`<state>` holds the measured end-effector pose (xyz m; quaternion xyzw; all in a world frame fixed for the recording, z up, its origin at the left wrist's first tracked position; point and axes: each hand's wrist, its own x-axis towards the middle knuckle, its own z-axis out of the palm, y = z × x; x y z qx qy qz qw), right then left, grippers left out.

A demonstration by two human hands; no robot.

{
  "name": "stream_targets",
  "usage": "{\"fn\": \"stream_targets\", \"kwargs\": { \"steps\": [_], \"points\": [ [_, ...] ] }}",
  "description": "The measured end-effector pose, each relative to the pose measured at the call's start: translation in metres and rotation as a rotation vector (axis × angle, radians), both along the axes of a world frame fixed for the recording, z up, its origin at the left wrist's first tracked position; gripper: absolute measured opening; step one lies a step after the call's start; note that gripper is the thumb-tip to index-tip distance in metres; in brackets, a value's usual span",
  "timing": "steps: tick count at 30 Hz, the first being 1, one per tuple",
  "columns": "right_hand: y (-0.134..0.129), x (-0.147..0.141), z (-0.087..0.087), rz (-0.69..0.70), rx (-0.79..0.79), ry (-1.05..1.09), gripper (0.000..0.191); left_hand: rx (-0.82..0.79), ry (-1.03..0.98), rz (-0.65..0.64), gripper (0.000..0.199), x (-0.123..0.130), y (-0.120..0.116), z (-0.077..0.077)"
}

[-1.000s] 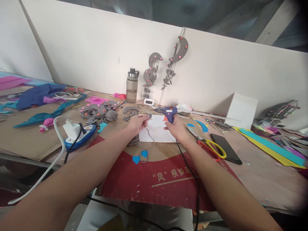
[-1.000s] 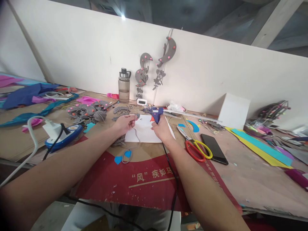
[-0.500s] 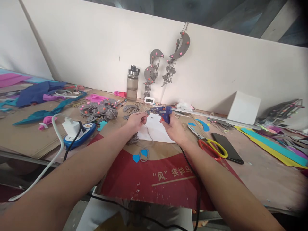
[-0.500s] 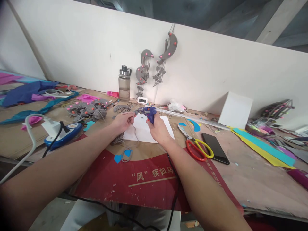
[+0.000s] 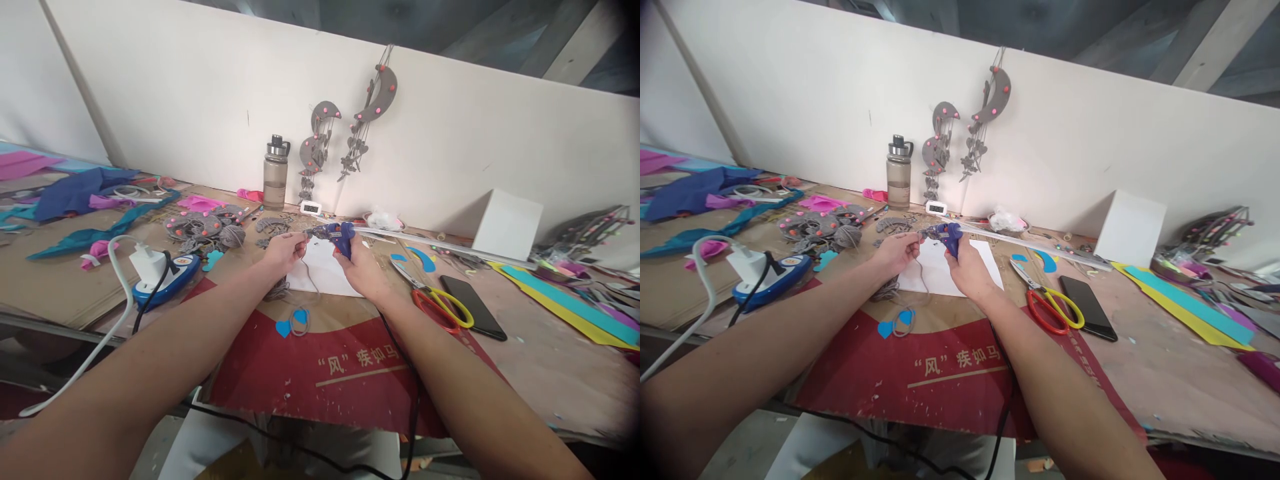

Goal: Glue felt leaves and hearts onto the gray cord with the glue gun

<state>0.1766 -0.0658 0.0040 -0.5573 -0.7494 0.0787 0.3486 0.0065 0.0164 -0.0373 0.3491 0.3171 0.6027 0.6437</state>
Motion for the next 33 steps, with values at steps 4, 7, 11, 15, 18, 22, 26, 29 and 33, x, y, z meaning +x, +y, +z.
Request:
{"fn": "stream_targets", "kwargs": {
  "steps": [4, 7, 11, 15, 18, 22, 26, 29, 33],
  "points": [
    [-0.001, 0.0002, 0.0005, 0.002, 0.006, -0.004, 0.039, -0.004, 0.003, 0.007, 0.011, -0.0003, -0.003, 0.0025],
    [-0.0019, 0.0002, 0.0013, -0.004, -0.011, -0.012, 0.041, -0.005, 0.014, 0.026, 0.012, -0.0005, -0.0049, 0.0049],
    [-0.0022, -0.0001, 0.0021, 0.011, -0.006, -0.007, 0.04, -0.009, 0.022, 0.031, 0.014, -0.0004, -0.0055, 0.0053],
    [-0.0019, -0.0004, 0.002, 0.012, -0.006, -0.003, 0.04, -0.012, 0.037, 0.03, 0.011, -0.0001, -0.0055, 0.0047],
    [-0.002, -0.0006, 0.0017, 0.017, -0.009, -0.001, 0.043, -0.011, 0.031, 0.037, 0.011, -0.0004, -0.0058, 0.0057],
    [-0.0023, -0.0008, 0.0015, 0.009, -0.017, -0.014, 0.041, 0.005, 0.028, 0.035, 0.012, -0.0005, -0.0064, 0.0064],
    [-0.0023, -0.0004, 0.0014, 0.005, -0.011, -0.019, 0.04, -0.009, 0.038, 0.034, 0.012, 0.0, -0.0062, 0.0056],
    [-0.0023, -0.0005, 0.0015, -0.004, -0.023, -0.015, 0.041, 0.001, 0.037, 0.038, 0.013, -0.0002, -0.0055, 0.0058],
    [-0.0019, -0.001, 0.0018, 0.019, -0.016, 0.008, 0.041, 0.01, 0.037, 0.041, 0.015, -0.0006, -0.0057, 0.0069]
  ]
}}
